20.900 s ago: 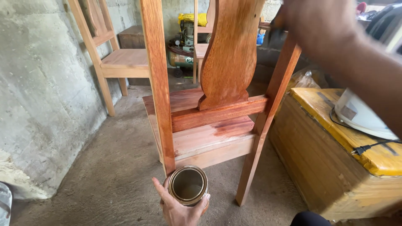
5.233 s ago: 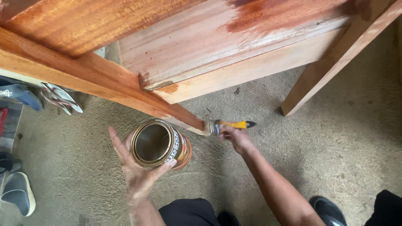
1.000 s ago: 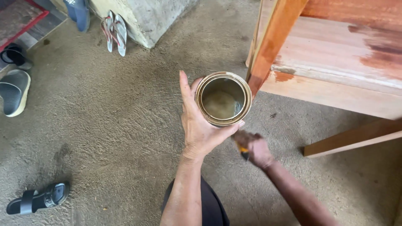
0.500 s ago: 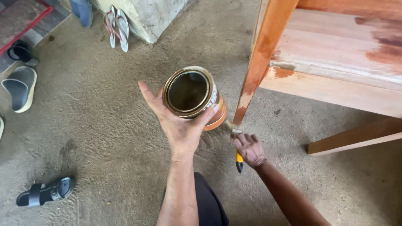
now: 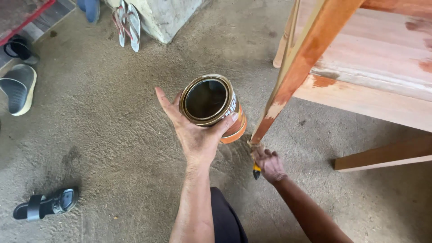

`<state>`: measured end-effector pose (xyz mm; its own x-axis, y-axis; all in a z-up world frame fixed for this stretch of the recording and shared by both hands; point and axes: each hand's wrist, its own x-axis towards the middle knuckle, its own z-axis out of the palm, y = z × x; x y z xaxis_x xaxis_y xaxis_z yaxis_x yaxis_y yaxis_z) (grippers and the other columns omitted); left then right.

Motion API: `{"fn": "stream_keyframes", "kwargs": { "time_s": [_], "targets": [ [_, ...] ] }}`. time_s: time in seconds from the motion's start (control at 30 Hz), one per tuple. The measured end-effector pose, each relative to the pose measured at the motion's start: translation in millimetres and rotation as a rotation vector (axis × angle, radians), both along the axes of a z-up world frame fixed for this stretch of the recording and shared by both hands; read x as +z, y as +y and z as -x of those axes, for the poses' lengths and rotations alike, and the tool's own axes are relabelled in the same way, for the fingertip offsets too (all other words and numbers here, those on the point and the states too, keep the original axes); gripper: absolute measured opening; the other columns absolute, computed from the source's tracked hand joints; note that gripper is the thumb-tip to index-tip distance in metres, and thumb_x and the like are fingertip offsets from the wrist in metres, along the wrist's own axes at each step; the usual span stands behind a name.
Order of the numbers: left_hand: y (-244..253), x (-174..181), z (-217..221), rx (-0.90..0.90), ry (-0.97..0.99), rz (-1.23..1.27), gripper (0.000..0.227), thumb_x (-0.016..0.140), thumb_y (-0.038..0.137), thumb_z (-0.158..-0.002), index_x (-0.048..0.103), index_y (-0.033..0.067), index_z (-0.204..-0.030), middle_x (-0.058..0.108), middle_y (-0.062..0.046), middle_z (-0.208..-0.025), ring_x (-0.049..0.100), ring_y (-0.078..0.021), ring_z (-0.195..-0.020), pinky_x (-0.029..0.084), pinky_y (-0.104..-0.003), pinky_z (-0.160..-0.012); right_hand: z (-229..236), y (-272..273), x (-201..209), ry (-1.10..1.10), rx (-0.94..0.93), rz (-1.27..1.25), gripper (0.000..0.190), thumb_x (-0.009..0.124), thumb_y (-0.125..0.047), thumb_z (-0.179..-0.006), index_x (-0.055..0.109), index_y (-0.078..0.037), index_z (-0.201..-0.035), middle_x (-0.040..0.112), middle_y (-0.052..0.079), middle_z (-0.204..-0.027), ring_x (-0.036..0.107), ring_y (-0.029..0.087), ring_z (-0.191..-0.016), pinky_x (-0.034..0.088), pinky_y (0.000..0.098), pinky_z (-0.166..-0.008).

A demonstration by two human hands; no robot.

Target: Applying a protective varnish or stain to a wooden chair using a paintbrush.

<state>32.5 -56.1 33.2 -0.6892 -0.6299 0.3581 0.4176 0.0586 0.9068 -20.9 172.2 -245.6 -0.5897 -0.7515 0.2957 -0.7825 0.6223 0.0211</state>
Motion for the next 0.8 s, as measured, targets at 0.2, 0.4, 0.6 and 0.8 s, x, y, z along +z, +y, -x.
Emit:
{"fn": "stream_keyframes", "kwargs": {
  "time_s": [0.2,0.4,0.6,0.8],
  "targets": [
    [-7,-13,3,-0.009,-0.011,-0.006,0.15,0.095,0.006,-0.067,-0.018,0.0088,-0.165,0.051,-0.016,-0.147,0.058,-0.0274,-0.137,0.048,-0.045,-0.122,-2,0,-15,-0.285,-0.166,-0.056,0.033,0.062,-0.019,-0.088,0.062,-0.015,-0.12,0.066,0.005,-0.115,0.069,0.024,-0.102,0.056,0.041,-0.087],
    [-12,-12,9,-0.009,-0.09,0.056,0.151,0.097,0.013,-0.066,-0.018,0.0083,-0.165,0.053,-0.015,-0.146,0.06,-0.0275,-0.136,0.047,-0.045,-0.122,4,2,42,-0.121,-0.055,0.006,0.045,0.067,-0.017,-0.071,0.062,-0.007,-0.114,0.067,0.014,-0.118,0.069,0.028,-0.098,0.056,0.0416,-0.08],
    [-8,-15,9,0.013,-0.096,0.083,0.151,0.097,0.016,-0.065,-0.016,0.0069,-0.165,0.053,-0.017,-0.145,0.06,-0.0287,-0.135,0.047,-0.046,-0.122,11,20,21,0.015,0.012,0.091,0.036,0.067,-0.018,-0.077,0.065,-0.01,-0.112,0.065,0.01,-0.107,0.067,0.027,-0.096,0.052,0.0434,-0.084],
    [-9,-1,5,0.021,-0.138,0.123,0.15,0.098,0.016,-0.065,-0.013,0.0056,-0.164,0.054,-0.017,-0.144,0.061,-0.0282,-0.133,0.047,-0.047,-0.12,3,13,50,-0.172,-0.105,0.052,0.036,0.064,-0.018,-0.083,0.066,-0.012,-0.119,0.067,0.006,-0.111,0.066,0.026,-0.101,0.05,0.0427,-0.091]
  ]
}}
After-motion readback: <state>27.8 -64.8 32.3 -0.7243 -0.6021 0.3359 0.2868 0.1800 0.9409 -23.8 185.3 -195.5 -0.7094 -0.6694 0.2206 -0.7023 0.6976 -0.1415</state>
